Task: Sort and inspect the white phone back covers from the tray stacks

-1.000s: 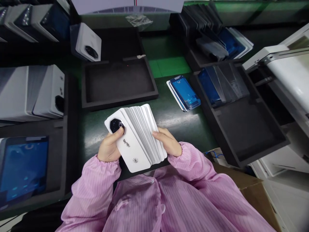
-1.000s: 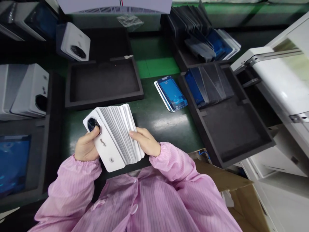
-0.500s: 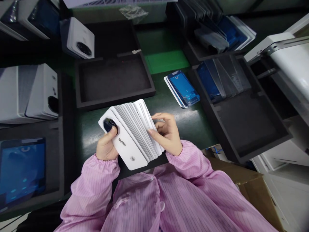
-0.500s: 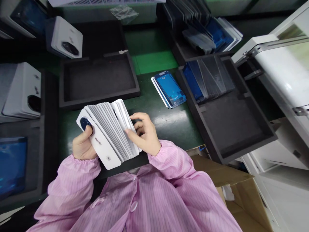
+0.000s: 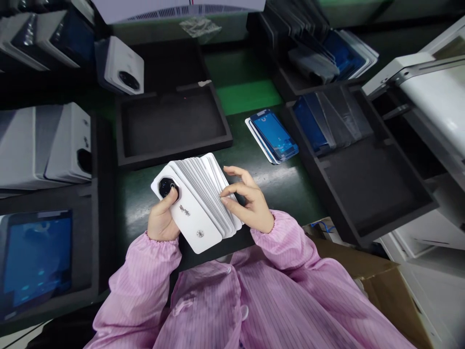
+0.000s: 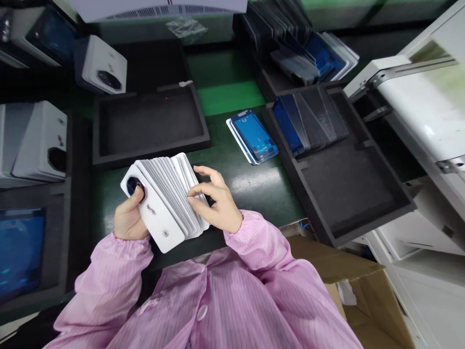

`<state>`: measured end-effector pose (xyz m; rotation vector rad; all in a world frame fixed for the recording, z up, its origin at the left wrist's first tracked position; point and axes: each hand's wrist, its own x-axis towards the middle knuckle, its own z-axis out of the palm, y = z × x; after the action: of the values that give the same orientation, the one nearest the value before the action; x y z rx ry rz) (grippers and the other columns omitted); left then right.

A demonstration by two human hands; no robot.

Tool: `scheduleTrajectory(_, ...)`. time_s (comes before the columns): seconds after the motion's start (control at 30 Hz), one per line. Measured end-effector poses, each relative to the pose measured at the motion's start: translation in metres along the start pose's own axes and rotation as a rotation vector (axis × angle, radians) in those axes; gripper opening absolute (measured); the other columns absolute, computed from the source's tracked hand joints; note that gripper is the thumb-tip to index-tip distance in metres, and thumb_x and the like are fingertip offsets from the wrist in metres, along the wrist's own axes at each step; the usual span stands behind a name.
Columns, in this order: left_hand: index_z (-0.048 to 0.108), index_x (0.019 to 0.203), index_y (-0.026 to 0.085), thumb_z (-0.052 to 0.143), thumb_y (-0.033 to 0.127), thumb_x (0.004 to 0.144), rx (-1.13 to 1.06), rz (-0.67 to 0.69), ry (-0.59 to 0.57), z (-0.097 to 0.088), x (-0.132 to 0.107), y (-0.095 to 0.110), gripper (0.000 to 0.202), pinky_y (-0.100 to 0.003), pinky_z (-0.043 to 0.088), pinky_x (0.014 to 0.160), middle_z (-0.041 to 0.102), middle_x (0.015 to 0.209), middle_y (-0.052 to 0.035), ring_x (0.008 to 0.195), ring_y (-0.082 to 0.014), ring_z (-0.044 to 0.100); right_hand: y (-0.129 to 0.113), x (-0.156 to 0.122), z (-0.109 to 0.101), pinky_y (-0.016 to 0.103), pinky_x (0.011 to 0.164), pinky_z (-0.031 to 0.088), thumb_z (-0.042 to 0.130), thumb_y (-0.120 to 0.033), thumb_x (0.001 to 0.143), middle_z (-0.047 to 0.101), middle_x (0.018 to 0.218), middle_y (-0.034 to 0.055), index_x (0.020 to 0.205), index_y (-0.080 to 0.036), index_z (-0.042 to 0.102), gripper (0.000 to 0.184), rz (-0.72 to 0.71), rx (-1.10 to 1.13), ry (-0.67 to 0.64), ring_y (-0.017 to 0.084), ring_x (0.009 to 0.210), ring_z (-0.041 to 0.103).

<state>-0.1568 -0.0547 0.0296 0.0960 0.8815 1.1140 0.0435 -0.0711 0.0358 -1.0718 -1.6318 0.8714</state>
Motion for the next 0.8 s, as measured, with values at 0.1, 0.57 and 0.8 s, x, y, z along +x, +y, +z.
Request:
scheduleTrajectory(0.1,0.07,0.091,0.014,0.049,0.019,0.089,-0.061,-0.004,0.021,0.002,-0.001,0.0,0.021,-0.047,0.037,0.11,0.075,0.087,-0.0083,0.122,-0.0289,0.054,-0.001,0.0,-0.001,0.047,0.106,0.037,0.064,-0.016,0.078,0.048,0.131,0.0091,0.08,-0.02,0.064,0.005,-0.009,0.013,-0.013,0.026,0.122,0.048)
scheduleTrajectory(0.57,0.071,0.084,0.015,0.044,0.017,0.089,-0.207,-0.014,-0.043,0.001,0.001,-0.003,0.027,-0.045,0.035,0.111,0.076,0.082,-0.0071,0.118,-0.0264,0.058,-0.024,0.01,-0.008,0.045,0.101,0.038,0.061,-0.012,0.073,0.055,0.122,0.0098,0.078,-0.02,0.059,0.01,0.066,-0.26,-0.086,0.025,0.118,0.05)
scheduleTrajectory(0.8,0.072,0.086,0.016,0.051,0.02,0.087,-0.205,0.01,-0.163,-0.004,0.001,-0.005,0.022,-0.046,0.03,0.114,0.076,0.088,-0.0075,0.122,-0.0275,0.055,-0.034,0.023,-0.012,0.035,0.085,0.044,0.069,-0.014,0.067,0.063,0.097,0.0046,0.066,-0.019,0.059,0.011,0.155,-0.424,-0.217,0.021,0.093,0.059)
